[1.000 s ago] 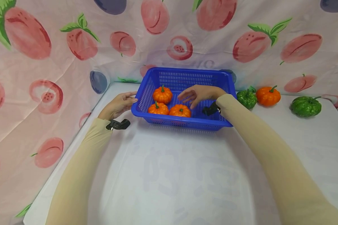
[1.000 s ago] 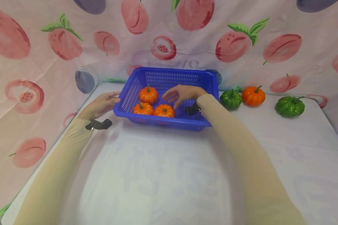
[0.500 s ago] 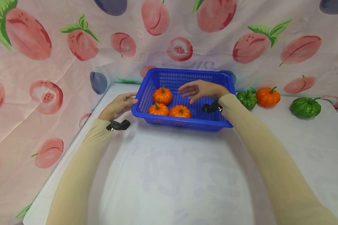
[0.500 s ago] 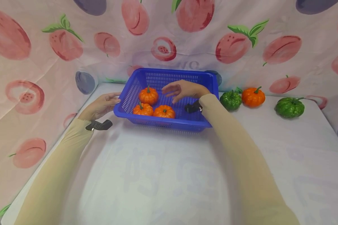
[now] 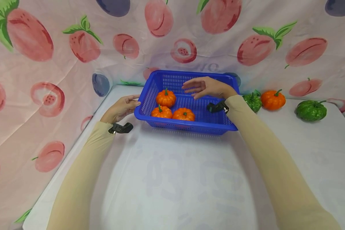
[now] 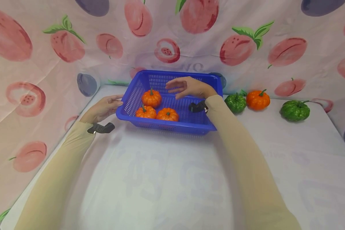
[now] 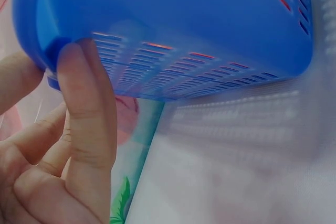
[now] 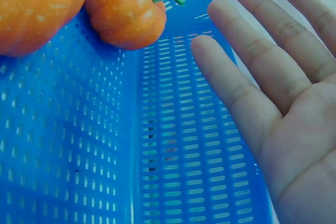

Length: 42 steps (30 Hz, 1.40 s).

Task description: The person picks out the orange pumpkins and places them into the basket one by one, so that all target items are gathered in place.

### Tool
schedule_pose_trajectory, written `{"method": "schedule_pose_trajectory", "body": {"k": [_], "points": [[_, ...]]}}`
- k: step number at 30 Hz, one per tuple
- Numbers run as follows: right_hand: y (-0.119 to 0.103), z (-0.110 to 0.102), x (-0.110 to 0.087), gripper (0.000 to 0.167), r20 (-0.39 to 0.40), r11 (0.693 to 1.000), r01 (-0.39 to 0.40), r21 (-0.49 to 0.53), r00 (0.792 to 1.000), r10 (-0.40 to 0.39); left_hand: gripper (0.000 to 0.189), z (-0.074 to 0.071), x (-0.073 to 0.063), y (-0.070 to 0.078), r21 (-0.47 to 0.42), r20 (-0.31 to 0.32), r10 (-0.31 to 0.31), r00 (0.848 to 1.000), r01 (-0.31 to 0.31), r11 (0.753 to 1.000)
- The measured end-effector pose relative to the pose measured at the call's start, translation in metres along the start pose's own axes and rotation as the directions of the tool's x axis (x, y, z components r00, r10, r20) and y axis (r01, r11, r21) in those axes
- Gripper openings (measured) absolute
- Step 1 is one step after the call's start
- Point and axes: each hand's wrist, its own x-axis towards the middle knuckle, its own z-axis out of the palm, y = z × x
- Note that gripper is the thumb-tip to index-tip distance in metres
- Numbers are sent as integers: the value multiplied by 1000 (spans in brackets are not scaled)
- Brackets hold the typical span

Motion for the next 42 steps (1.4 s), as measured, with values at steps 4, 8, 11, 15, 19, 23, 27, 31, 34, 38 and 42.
{"method": "schedule_pose_trajectory", "body": {"k": [4,8,11,15,19,23,27,31,34,38,42], "points": [[-4,-1,-1,58,-38,1000,9,-15,999,-9,61,0,0,0,4,-3,-4,1000,4,1000],[-9,-2,-3,55,-88,1000,0,-21,996,-2,61,0,0,0,10,-6,-8,1000,8,1000],[-11,-4,-4,54,-110,1000,-11,-27,994,8,61,0,0,0,10,-7,-9,1000,9,1000],[-13,-8,-9,54,-136,999,-25,-48,991,18,61,0,0,0,-2,-5,-9,1000,9,1000],[-16,-12,-17,54,-174,996,-43,-75,984,30,61,0,0,0,-13,-6,-11,1000,11,1000],[-19,-16,-26,54,-196,996,-37,-82,980,21,61,0,1,0,-23,-6,-10,1000,10,1000],[-21,-20,-35,55,-221,997,-36,-71,975,20,62,0,0,0,-25,-6,-11,1000,10,1000],[-24,-22,-43,54,-263,995,-61,-81,964,38,61,1,0,1,-12,-8,-13,1000,13,1000],[-27,-23,-50,53,-287,992,-79,-103,957,46,61,1,-1,2,-4,-9,-13,1000,13,1000],[-31,-26,-60,54,-306,989,-90,-117,951,50,61,1,0,1,-9,-12,-13,1000,13,1000],[-32,-28,-69,55,-323,986,-99,-133,945,51,61,2,0,1,-28,-11,-13,1000,12,1000]]}}
